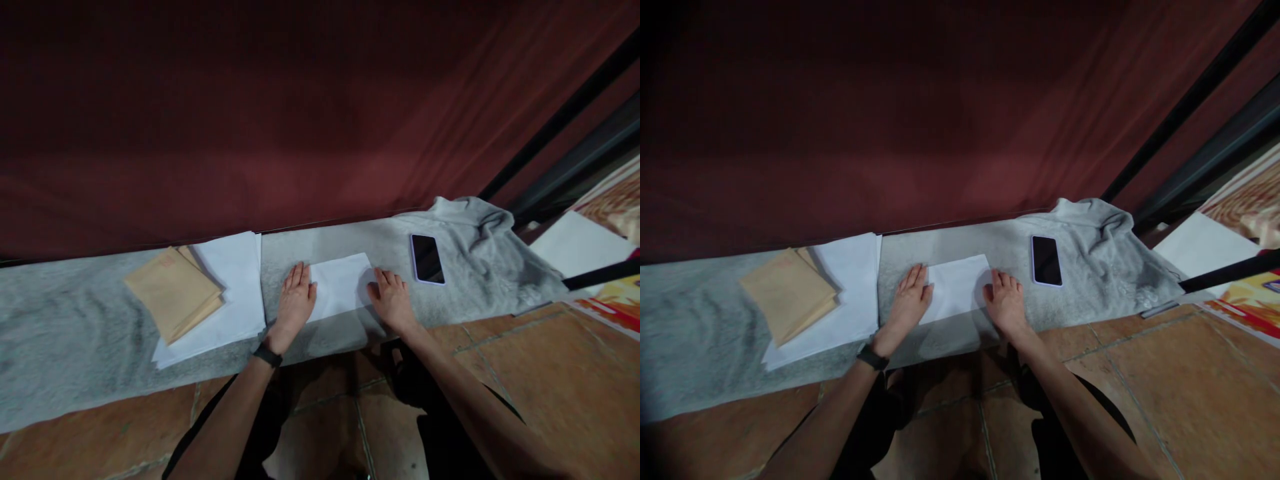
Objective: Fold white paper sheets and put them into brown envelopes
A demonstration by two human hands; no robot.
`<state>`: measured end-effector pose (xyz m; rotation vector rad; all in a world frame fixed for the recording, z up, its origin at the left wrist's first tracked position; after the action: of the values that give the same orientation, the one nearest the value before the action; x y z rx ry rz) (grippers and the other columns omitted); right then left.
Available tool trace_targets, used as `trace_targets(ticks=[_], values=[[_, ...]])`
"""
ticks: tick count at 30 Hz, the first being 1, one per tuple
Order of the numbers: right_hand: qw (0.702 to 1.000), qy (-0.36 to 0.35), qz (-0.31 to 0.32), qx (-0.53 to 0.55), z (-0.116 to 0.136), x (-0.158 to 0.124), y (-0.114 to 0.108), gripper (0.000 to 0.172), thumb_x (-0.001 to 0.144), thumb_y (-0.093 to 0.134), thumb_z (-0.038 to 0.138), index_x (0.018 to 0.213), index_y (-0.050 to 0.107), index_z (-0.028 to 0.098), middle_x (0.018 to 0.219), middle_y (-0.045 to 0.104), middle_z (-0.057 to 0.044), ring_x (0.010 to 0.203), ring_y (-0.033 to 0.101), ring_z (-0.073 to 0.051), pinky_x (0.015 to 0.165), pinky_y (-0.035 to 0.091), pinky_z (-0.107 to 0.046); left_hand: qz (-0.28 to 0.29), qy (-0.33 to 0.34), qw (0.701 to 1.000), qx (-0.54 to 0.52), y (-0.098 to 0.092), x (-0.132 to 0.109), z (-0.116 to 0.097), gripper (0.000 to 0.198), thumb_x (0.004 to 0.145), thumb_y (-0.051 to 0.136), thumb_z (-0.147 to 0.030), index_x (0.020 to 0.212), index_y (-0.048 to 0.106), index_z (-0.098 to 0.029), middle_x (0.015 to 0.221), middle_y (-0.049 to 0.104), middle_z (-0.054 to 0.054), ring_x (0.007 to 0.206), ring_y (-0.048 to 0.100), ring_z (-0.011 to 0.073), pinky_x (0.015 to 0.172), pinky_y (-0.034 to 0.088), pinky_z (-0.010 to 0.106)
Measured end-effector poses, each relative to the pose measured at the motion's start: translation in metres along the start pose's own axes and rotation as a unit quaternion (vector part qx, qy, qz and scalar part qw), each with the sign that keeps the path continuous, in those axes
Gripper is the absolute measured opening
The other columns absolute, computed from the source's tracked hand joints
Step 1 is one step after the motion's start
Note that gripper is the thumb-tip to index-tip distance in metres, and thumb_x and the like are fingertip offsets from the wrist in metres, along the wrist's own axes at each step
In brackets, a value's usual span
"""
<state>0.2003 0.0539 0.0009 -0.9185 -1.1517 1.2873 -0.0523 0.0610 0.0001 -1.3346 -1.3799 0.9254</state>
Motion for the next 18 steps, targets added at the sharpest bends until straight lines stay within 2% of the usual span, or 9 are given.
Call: trace_targets(ticks=[3,6,12,15,18], values=[[0.999,0.024,0.012,-0.018,0.002,0.006,-0.004,0.049,0.100,0.052,0.039,0.140,0.057,0.012,0.123,0.067,-0.021,0.111,0.061,-0.035,0.092,0.045,-0.045,-0.019,-0.003,1.000,0.005,-0.002,0.011,-0.005,0.052,0.100,0.043,-0.028,0.149,0.049,-0.011,0.154,0.052,0.018,0.144,0.047,0.0302,0.119,0.038,0.045],[0.998,0.047,0.033,-0.021,0.002,0.012,-0.004,0.042,0.097,0.059,0.040,0.131,0.061,0.014,0.117,0.069,-0.018,0.107,0.065,-0.033,0.089,0.046,-0.041,-0.024,-0.006,0.999,0.022,-0.005,0.016,-0.010,0.049,0.100,0.046,-0.030,0.145,0.053,-0.014,0.142,0.061,0.017,0.132,0.056,0.0316,0.111,0.044,0.045],[0.996,0.061,0.050,0.029,-0.006,0.023,0.004,0.021,0.095,0.060,0.031,0.109,0.069,0.017,0.106,0.073,-0.013,0.100,0.069,-0.028,0.087,0.049,-0.036,-0.011,-0.014,0.999,0.038,-0.012,0.020,-0.009,0.044,0.096,0.055,-0.035,0.136,0.060,-0.017,0.131,0.064,0.016,0.121,0.059,0.0335,0.101,0.049,0.045],[0.992,0.054,0.040,0.104,-0.013,0.032,0.005,0.013,0.092,0.058,0.027,0.090,0.070,0.021,0.093,0.072,-0.008,0.088,0.068,-0.023,0.081,0.049,-0.032,-0.014,-0.021,0.999,0.034,-0.013,0.022,-0.008,0.041,0.095,0.057,-0.037,0.132,0.063,-0.019,0.129,0.065,0.015,0.119,0.060,0.0324,0.100,0.050,0.044],[0.961,0.043,0.022,0.271,-0.017,0.042,0.003,0.017,0.089,0.057,0.034,0.078,0.063,0.023,0.077,0.067,-0.002,0.072,0.062,-0.020,0.070,0.049,-0.030,-0.023,-0.029,0.999,-0.010,-0.014,0.026,-0.008,0.042,0.095,0.058,-0.038,0.133,0.062,-0.020,0.134,0.065,0.015,0.123,0.059,0.0318,0.104,0.048,0.045]])
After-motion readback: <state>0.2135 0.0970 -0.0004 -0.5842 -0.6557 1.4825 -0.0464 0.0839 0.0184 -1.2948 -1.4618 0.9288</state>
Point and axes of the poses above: each hand's wrist, its own x-axis towards the middle knuckle, its own y-axis out of the palm, z = x × y, the point moved 5 cm from there along x, towards the middle knuckle
